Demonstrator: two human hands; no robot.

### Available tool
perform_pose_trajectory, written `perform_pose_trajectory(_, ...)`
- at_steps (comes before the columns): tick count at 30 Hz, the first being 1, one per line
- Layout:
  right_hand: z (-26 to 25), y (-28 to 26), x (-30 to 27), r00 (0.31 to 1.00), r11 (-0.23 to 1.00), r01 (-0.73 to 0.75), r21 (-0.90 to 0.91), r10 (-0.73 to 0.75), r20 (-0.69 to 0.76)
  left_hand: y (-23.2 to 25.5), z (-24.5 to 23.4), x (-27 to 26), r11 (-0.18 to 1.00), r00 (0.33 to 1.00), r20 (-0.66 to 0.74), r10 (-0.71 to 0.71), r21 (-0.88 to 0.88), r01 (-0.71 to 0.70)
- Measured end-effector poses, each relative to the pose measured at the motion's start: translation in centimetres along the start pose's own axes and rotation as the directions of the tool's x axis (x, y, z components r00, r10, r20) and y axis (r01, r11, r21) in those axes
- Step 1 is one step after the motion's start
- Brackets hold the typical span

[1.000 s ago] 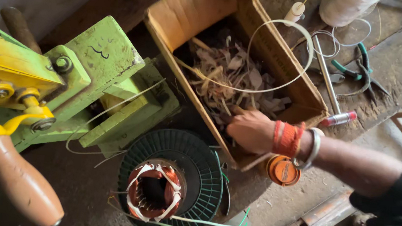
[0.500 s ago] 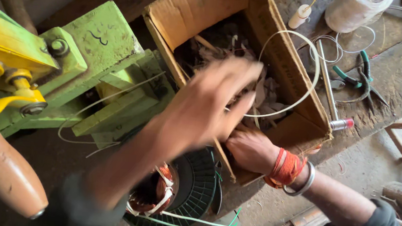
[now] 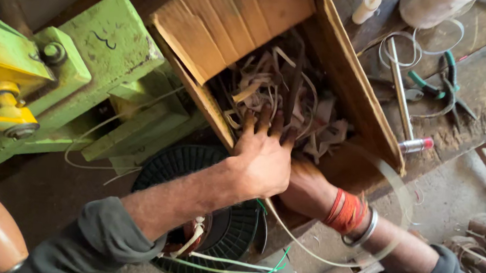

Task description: The person repairs an electric motor stator by stripping insulation from wires, twisting them together, and wrapping them with white tape. The person uses pliers to cut tape and handles multiple colored wires during the process.

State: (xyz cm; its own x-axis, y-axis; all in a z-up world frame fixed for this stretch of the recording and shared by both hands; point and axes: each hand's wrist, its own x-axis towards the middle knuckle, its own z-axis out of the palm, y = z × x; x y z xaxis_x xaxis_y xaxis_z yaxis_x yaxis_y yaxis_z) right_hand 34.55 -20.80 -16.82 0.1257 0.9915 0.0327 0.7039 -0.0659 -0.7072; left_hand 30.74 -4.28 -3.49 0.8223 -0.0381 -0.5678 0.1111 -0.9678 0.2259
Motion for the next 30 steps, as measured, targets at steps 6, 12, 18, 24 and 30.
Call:
perform_pose_trajectory(6, -0.7, 0.1, 0.8, 0.999, 1.000, -0.015, -0.021, 0.016, 0.043, 0.1, 0.0, 0.3, 0.998, 0.999, -0.014, -0.040, 0.048, 0.041)
perform_pose_trajectory(12, -2.1, -2.8, 1.9, 0.948, 0.974, -0.140, -0.178, 0.184, 0.260, -0.7, -1.2, -0.7, 0.998, 0.976, -0.217, -0.001, 0.058, 0.014)
perform_pose_trajectory(18, -1.2, -2.5, 1.8, 0.988, 0.966, 0.061, -0.249, -0.095, -0.125, 0.4, -1.2, 0.5, 0.996, 0.867, -0.490, 0.089, 0.055, -0.071)
perform_pose_trajectory(24, 2.2, -1.1, 0.1, 0.955, 0.999, 0.037, -0.009, -0.038, -0.293, 3.7, 0.6, 5.7, 0.969, 0.816, -0.539, 0.208, -0.002, -0.248)
perform_pose_trajectory(30, 0.2, -3.5, 1.4, 0.981, 0.997, -0.070, 0.032, 0.074, -0.181, 0.3, -1.7, 2.8, 0.846, 0.727, -0.588, 0.355, -0.129, -0.517)
